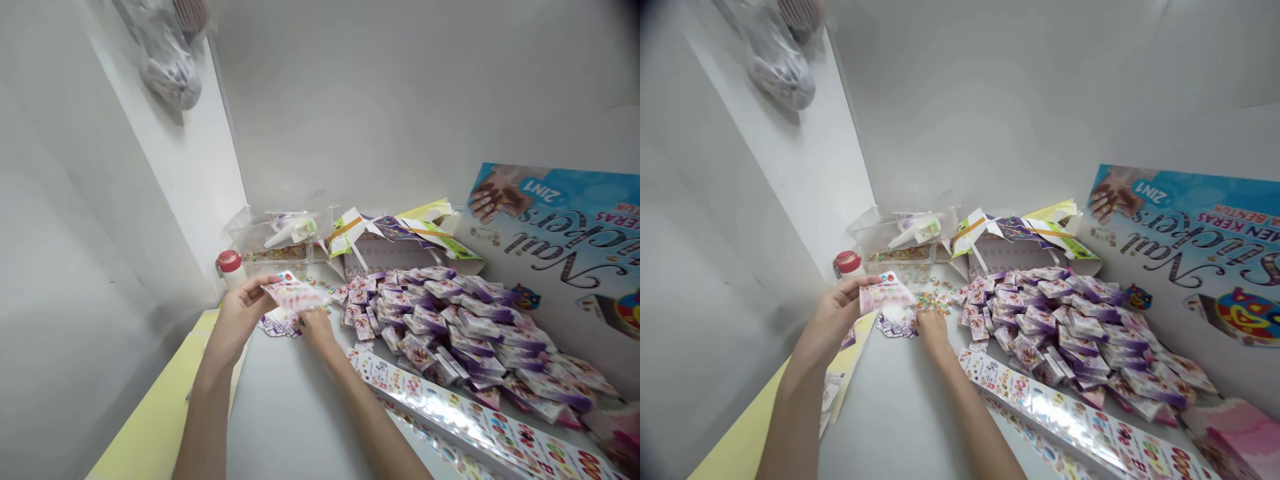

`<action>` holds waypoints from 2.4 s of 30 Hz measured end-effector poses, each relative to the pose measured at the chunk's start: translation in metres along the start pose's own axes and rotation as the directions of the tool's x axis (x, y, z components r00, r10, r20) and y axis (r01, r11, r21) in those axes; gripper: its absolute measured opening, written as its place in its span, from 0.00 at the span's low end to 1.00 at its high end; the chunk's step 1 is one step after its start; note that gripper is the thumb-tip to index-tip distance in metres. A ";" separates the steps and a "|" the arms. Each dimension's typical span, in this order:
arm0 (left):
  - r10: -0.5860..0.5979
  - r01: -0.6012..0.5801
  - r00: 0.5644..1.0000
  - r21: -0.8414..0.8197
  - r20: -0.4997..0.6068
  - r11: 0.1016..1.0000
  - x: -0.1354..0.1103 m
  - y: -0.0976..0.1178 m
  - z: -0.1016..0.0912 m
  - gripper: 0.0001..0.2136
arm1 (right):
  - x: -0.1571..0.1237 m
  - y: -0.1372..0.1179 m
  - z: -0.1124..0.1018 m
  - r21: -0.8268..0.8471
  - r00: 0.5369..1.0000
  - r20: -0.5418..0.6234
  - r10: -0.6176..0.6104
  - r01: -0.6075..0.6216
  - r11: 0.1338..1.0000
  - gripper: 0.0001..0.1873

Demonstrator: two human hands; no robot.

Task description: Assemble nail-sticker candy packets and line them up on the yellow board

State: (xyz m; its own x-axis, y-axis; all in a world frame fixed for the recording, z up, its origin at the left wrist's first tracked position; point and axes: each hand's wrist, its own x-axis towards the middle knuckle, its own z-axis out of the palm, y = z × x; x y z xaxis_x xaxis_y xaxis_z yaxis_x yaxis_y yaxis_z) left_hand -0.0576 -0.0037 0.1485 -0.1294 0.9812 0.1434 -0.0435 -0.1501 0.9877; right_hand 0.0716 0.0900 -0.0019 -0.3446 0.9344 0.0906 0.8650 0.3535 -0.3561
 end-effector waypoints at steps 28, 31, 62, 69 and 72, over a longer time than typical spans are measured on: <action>0.051 -0.055 0.998 0.132 0.033 0.990 0.004 -0.008 0.012 0.13 | 0.006 0.019 -0.007 0.262 0.958 -0.196 0.209 -0.154 0.953 0.11; 0.077 -0.077 0.997 0.121 0.007 0.990 0.005 -0.009 0.013 0.16 | 0.008 0.024 -0.010 0.367 0.951 -0.199 0.239 -0.154 0.918 0.10; 0.122 -0.159 0.987 0.567 0.102 0.808 0.033 -0.061 0.005 0.12 | -0.019 0.005 -0.087 0.895 0.987 -0.162 0.002 0.146 0.422 0.18; 0.023 0.136 0.979 0.728 -0.204 0.672 0.053 -0.105 -0.092 0.22 | -0.014 0.012 -0.086 0.852 0.961 -0.256 0.103 0.174 0.494 0.15; -0.028 0.155 0.981 0.697 -0.190 0.700 0.054 -0.116 -0.119 0.25 | -0.014 0.013 -0.087 0.845 0.962 -0.250 0.108 0.162 0.510 0.14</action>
State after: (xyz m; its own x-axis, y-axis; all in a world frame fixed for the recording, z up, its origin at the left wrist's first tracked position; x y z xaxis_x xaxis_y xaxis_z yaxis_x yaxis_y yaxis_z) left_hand -0.1779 0.0522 0.0342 -0.3142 0.9440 0.1008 0.6402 0.1323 0.7568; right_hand 0.1194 0.0854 0.0730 -0.1474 0.9483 0.2811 0.0770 0.2943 -0.9526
